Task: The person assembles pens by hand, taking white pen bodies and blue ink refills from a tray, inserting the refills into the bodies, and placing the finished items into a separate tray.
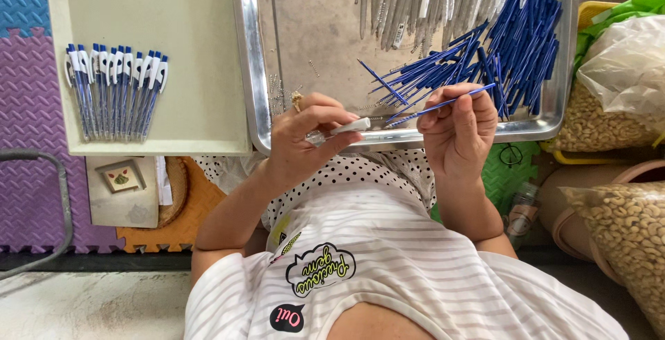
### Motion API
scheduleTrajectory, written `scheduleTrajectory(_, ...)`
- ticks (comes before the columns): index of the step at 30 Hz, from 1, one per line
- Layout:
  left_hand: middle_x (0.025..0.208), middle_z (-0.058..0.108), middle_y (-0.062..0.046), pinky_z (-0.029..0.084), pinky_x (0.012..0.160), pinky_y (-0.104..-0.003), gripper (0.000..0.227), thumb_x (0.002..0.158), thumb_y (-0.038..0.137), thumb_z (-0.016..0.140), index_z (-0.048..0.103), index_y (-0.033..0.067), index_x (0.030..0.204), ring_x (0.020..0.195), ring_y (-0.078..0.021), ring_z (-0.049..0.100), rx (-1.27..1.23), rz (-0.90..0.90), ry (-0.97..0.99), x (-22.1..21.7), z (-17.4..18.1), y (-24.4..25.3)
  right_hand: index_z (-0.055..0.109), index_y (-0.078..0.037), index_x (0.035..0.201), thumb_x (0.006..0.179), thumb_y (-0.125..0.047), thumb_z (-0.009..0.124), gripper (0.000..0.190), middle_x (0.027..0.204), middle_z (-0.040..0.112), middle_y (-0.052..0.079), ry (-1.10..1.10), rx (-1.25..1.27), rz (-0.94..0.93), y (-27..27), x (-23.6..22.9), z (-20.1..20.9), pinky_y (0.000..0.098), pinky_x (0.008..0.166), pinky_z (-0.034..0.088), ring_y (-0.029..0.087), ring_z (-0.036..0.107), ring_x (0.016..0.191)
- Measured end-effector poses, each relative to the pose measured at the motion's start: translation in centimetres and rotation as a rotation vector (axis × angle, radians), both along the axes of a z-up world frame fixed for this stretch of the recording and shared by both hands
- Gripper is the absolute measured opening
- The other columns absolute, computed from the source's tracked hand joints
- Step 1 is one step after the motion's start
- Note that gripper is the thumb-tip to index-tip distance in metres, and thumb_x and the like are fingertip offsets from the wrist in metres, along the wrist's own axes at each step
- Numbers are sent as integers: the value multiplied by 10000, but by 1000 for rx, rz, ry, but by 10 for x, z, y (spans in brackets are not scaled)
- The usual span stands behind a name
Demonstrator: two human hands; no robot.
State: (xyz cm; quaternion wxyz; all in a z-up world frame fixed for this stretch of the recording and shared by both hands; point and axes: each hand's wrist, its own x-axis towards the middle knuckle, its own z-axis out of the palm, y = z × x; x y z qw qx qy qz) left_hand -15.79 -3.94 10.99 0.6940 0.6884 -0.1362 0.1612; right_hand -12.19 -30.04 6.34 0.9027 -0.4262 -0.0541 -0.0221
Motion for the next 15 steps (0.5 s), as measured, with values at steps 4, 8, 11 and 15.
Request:
scheduleTrajectory(4,946,740,-68,611,634,-268,221,863,85,912,810,99,1058,706,-138,701,58,6,-51,-1,3,-4,520,109,1168,1108,-156,536,273,946,631,325,-48,-36,-20,8,0,5,379,638,679,295,749,693)
scheduleTrajectory(8,940,748,-81,608,634,-282,211,877,86,900,804,108,1063,711,-156,705,72,12,-71,-2,6,-9,517,120,1162,1107,-142,530,268,954,635,346,-78,-51,-25,8,0,3,386,647,688,329,771,712)
scheduleTrajectory(11,942,751,-76,613,635,-276,191,897,77,877,800,99,1070,707,-162,709,153,7,-88,0,10,-8,510,145,1141,1104,-123,522,271,938,623,358,-113,-100,-30,8,1,5,404,663,688,365,781,721)
scheduleTrajectory(15,964,744,-100,629,604,-306,219,910,64,867,780,98,1109,729,-207,737,250,-18,-53,5,8,-2,529,159,1125,1096,-97,542,258,942,643,361,-141,-179,-44,10,5,15,390,656,677,368,781,722)
